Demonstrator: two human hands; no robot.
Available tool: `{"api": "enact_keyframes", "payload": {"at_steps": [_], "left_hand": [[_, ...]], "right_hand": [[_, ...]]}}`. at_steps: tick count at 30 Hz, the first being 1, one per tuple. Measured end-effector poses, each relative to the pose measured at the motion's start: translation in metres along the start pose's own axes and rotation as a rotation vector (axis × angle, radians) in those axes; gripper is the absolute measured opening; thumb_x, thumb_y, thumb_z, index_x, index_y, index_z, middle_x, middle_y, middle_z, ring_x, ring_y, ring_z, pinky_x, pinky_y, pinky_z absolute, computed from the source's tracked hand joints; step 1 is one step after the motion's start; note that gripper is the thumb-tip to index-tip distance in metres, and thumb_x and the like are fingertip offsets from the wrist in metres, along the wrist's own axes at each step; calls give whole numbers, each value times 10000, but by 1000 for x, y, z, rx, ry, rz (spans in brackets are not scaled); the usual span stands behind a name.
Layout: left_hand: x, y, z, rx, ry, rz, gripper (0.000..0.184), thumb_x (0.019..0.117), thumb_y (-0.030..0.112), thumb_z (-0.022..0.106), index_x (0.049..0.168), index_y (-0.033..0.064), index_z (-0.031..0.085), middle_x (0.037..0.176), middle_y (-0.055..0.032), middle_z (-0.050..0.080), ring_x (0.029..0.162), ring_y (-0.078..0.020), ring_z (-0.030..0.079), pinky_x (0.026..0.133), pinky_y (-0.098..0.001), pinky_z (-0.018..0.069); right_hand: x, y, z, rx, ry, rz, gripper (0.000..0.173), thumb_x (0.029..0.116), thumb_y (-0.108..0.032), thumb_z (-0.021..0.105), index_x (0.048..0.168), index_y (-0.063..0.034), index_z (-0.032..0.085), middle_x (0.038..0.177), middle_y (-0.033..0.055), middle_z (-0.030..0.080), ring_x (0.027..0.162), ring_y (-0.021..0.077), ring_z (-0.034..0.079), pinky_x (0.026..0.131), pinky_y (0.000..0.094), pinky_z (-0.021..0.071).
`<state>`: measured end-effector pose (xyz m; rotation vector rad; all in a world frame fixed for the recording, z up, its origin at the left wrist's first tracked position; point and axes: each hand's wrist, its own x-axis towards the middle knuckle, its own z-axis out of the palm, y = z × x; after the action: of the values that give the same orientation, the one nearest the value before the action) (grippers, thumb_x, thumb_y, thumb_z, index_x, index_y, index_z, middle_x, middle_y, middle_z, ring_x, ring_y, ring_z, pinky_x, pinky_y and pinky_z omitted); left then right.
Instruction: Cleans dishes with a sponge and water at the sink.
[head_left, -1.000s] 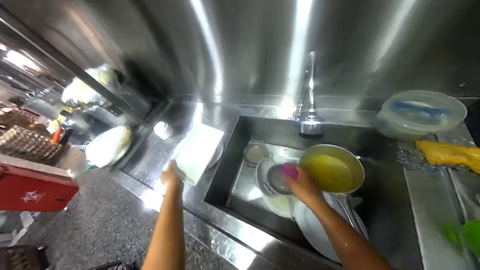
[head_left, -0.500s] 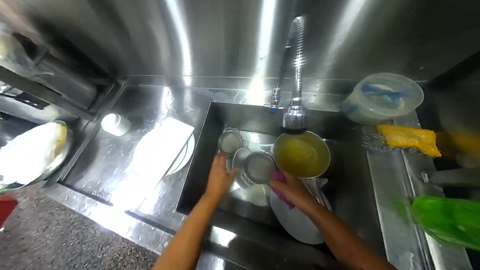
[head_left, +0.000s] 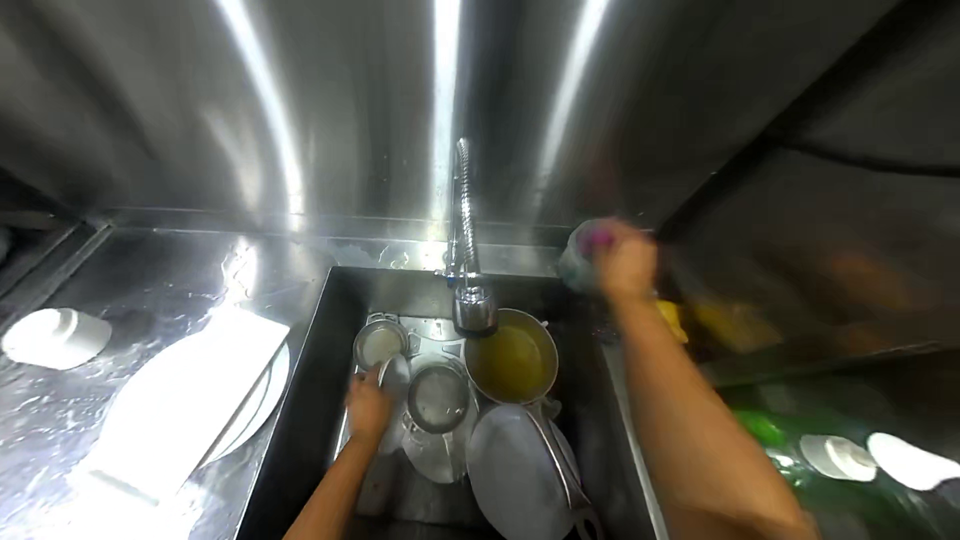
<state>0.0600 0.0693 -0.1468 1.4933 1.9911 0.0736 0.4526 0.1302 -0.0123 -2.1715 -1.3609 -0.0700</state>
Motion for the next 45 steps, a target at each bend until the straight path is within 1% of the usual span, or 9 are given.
{"api": "enact_keyframes", "payload": {"at_steps": [6,12,17,22,30,33,36,41,45], "left_hand": [[-44,9,-50,-101,416,348,371,964,56,630,1333,36,666,1353,-333,557,1214,-514,566,1036,-599,465],[-83,43,-84,-711,303,253,358,1048,146,539,1378,24,609,1417,-195,553,1312,-305,533,1089,-504,439],[-100,58,-69,-1155,129,191,362,1087,184,475,1424,108,583,1368,-102,618,1155,-204,638,962,-432,538],[-104,55,-71,-1281,72,237,340,1092,136,405,1346,35,607,1057,-88,711,878,-127,681,780,-315,572],[-124,28,-71,-1310,-69,247,312,1081,120,451,1323,57,637,1105,-97,722,946,-161,700,850,-351,589],[-126,27,-63,-1384,-110,159,298,1092,160,440,1286,54,639,932,-69,707,795,-124,676,733,-303,577],[-122,16,-70,-1392,-21,150,315,1084,109,434,1322,19,619,1029,-104,716,858,-145,692,776,-322,586],[-123,10,-70,-1380,-99,127,326,1091,102,407,1341,-14,581,1070,-143,716,921,-188,717,829,-361,605],[-127,27,-68,-1369,-128,137,322,1091,120,399,1318,-11,585,1033,-133,717,904,-187,712,824,-362,602]], "right_hand": [[11,-13,13,-126,-259,325,338,1008,-338,583,1045,-34,726,1070,284,704,1051,491,667,842,691,489],[-21,-32,-27,640,172,366,351,1008,-146,544,1283,65,597,1183,303,640,1124,405,622,964,607,462],[-152,-129,-6,861,-213,144,483,1000,-102,581,1415,45,383,1124,238,626,916,299,666,770,489,575],[-265,-175,23,691,-532,-164,311,947,4,585,1232,102,661,1176,266,699,1142,400,669,1032,523,510],[-216,-139,55,468,-49,-757,218,796,90,696,990,-1,736,1308,270,637,1320,495,531,1110,665,393],[-268,-158,35,611,-454,-628,418,852,-30,668,1244,107,620,1580,278,395,1515,417,312,1248,544,253],[-292,-125,22,659,-745,-701,364,956,-62,562,1285,82,627,1415,255,587,1376,366,531,1184,474,391],[-215,-103,34,327,-409,-1147,348,962,-34,608,1292,-110,690,1236,207,683,1129,392,680,958,539,560],[-172,-129,40,401,-41,-1441,111,941,-63,639,930,-119,734,973,68,713,972,267,687,842,420,567]]}}
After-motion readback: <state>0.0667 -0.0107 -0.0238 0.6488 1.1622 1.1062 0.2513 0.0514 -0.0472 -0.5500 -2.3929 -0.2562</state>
